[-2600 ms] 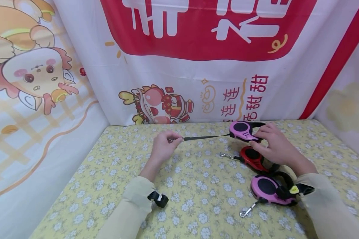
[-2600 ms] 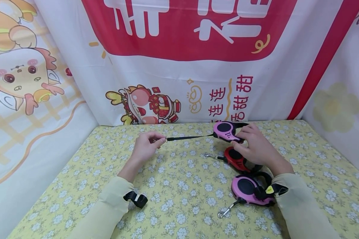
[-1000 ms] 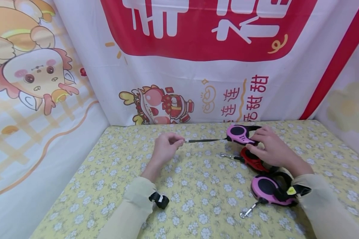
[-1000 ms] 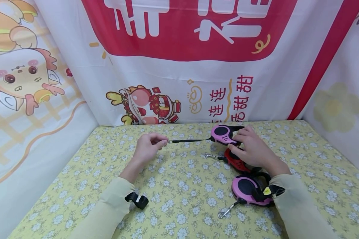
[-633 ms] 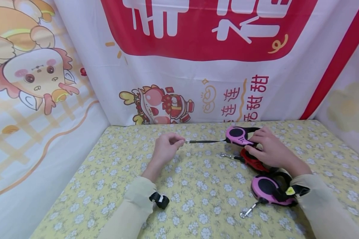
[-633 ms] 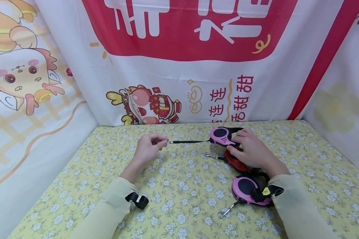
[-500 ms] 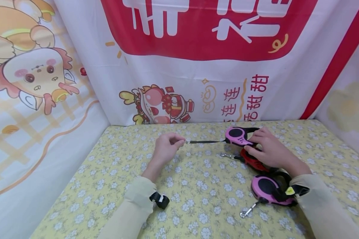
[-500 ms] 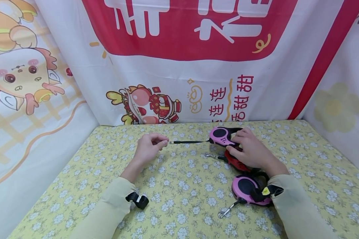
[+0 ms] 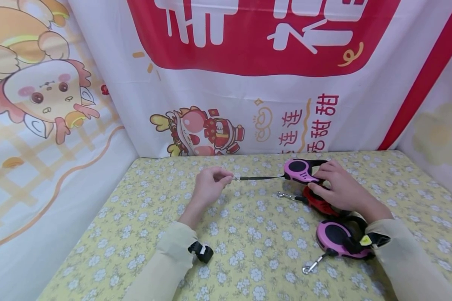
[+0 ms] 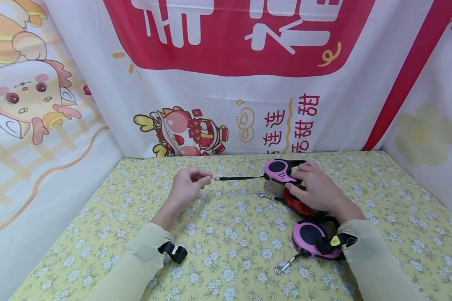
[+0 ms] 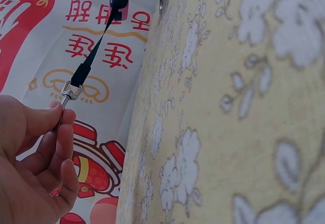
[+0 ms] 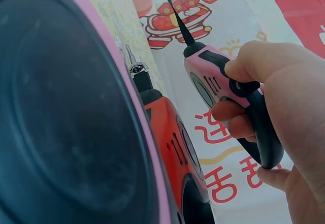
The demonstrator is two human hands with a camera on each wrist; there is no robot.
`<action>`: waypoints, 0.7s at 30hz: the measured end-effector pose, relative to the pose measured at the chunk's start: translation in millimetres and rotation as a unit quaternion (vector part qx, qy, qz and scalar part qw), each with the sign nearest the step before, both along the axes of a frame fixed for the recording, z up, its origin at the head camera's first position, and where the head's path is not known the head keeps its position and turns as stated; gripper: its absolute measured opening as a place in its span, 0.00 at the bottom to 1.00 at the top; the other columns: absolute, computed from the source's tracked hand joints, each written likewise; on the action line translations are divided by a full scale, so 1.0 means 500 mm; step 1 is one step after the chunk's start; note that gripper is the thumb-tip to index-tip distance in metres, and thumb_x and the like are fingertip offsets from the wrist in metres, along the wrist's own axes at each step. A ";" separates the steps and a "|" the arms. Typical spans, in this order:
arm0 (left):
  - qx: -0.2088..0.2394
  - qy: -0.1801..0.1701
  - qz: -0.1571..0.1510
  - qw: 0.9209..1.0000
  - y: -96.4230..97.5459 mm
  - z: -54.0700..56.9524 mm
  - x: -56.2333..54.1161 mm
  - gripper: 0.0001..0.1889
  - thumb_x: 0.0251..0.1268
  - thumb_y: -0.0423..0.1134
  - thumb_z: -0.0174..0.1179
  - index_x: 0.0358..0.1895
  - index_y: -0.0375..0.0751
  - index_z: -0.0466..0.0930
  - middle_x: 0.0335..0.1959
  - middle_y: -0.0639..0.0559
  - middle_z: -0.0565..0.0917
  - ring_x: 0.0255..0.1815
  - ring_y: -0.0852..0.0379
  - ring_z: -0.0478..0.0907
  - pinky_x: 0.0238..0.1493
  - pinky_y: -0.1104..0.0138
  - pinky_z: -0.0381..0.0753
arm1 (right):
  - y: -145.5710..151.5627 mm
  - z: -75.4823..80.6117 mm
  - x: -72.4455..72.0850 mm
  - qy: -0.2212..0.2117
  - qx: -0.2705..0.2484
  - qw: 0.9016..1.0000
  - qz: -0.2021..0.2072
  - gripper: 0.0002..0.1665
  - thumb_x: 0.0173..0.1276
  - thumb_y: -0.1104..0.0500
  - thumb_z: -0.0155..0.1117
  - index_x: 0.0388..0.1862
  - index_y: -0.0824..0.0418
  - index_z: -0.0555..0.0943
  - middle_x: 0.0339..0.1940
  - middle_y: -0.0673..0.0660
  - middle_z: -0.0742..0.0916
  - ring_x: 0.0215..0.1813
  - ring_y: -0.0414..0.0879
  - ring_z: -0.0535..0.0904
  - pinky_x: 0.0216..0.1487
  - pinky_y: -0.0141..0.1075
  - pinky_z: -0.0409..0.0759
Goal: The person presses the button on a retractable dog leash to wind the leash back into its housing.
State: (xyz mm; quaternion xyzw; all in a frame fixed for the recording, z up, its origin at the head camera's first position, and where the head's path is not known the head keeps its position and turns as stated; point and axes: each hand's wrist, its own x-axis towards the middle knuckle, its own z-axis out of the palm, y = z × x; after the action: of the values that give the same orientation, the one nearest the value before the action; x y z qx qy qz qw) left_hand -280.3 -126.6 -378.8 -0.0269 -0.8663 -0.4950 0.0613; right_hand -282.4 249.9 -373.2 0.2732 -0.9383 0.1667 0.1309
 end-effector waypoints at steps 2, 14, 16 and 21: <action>0.002 -0.001 -0.002 1.000 0.001 0.000 0.000 0.04 0.75 0.40 0.67 0.45 0.50 0.91 0.40 0.53 0.89 0.42 0.55 0.84 0.42 0.63 0.83 | -0.001 0.001 0.001 -0.002 0.002 1.000 -0.001 0.15 0.75 0.53 0.69 0.48 0.63 0.89 0.48 0.60 0.87 0.54 0.53 0.73 0.53 0.54 0.76; -0.004 -0.006 -0.003 1.000 0.006 0.001 0.004 0.04 0.73 0.41 0.69 0.45 0.49 0.91 0.39 0.53 0.89 0.40 0.55 0.83 0.41 0.64 0.82 | -0.004 -0.002 0.003 0.003 0.005 1.000 0.006 0.16 0.75 0.53 0.69 0.50 0.64 0.89 0.50 0.61 0.87 0.55 0.54 0.74 0.54 0.55 0.77; -0.008 -0.009 -0.006 1.000 0.006 0.000 0.003 0.05 0.73 0.41 0.69 0.46 0.48 0.91 0.40 0.53 0.89 0.41 0.55 0.83 0.42 0.64 0.82 | -0.005 -0.002 0.003 0.002 0.007 1.000 0.006 0.16 0.75 0.53 0.68 0.50 0.64 0.89 0.50 0.61 0.87 0.55 0.54 0.74 0.54 0.55 0.77; -0.009 -0.014 -0.004 1.000 0.007 0.000 0.003 0.06 0.73 0.41 0.69 0.47 0.47 0.91 0.40 0.53 0.88 0.41 0.55 0.83 0.42 0.64 0.82 | -0.005 -0.003 0.003 0.004 0.005 1.000 0.009 0.16 0.75 0.53 0.68 0.50 0.64 0.89 0.50 0.61 0.87 0.55 0.54 0.74 0.55 0.56 0.78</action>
State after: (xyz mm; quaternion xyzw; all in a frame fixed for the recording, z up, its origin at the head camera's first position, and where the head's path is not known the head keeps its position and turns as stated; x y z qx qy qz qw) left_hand -278.9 -123.2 -378.9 -0.0240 -0.8713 -0.4880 0.0473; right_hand -280.7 247.5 -374.6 0.2827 -0.9362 0.1620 0.1316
